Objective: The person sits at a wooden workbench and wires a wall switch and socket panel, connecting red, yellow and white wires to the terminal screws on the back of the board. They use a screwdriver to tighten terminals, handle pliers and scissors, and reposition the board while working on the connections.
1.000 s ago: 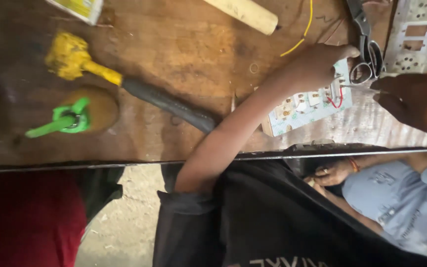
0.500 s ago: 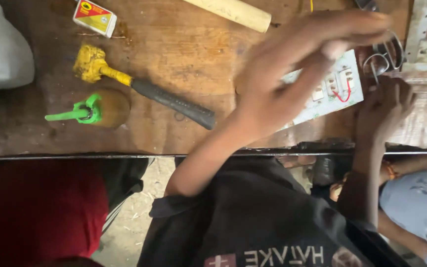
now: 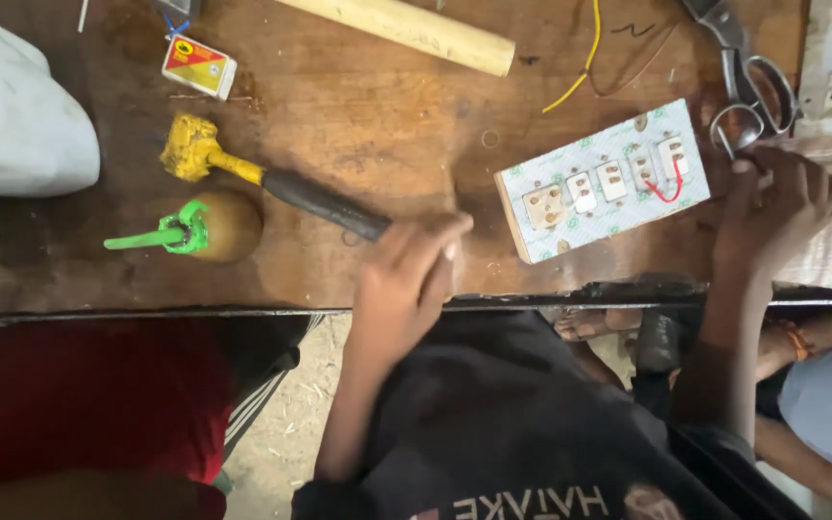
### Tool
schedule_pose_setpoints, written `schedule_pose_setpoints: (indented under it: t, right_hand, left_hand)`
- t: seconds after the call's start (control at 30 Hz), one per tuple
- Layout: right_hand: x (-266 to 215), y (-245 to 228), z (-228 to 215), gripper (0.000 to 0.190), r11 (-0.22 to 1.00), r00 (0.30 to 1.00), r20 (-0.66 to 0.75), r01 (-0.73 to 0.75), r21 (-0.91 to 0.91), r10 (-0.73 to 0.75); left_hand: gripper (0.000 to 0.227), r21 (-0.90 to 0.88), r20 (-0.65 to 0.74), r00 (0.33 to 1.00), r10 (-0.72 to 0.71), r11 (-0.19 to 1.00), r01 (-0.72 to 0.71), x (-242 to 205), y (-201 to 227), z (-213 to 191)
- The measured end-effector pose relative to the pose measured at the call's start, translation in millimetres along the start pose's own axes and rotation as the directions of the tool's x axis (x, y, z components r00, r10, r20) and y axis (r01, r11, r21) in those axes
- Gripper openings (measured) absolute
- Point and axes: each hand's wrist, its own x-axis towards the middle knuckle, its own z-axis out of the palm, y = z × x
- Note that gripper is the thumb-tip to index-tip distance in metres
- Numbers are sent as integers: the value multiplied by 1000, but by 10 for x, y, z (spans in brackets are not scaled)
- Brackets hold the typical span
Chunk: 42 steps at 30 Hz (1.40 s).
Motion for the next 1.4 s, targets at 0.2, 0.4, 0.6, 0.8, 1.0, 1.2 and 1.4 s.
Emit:
schedule_pose_setpoints:
  t: [0.2,0.4,0.6,0.8,1.0,1.2,1.4]
  right_hand:
    - [36,-132,-163,20,994,994,-98,55,97,-45]
    - [809,-960,-539,18,931,967,-79,254,261,-242]
    - [1677,-1660,-508,33,823,834,155,460,334,-530]
    - [1808,-1670,-130,35,839,743,417,363,405,-523]
    - [1715,-1789,-92,24,831,699,492,280,481,-520]
    - [1623,-1731,-78,19,763,781,413,123,635,-469]
    - [1354,-1964,-460,15,702,843,389,-18,712,-373]
  left_hand:
    - [30,166,19,994,108,980,-110,-271,-70,61]
    - [30,317,22,979,204,927,-201,-159,-224,-27]
    - [27,464,107,934,340,814,-350,-108,-480,19]
    - [28,462,82,935,346,818,-343,-60,-467,-43]
    - [32,406,58,956,288,868,-286,-122,-473,-67]
    - [29,413,61,951,303,860,-301,-122,-452,-65]
    - [27,359,30,956,292,890,-283,-102,-330,-6]
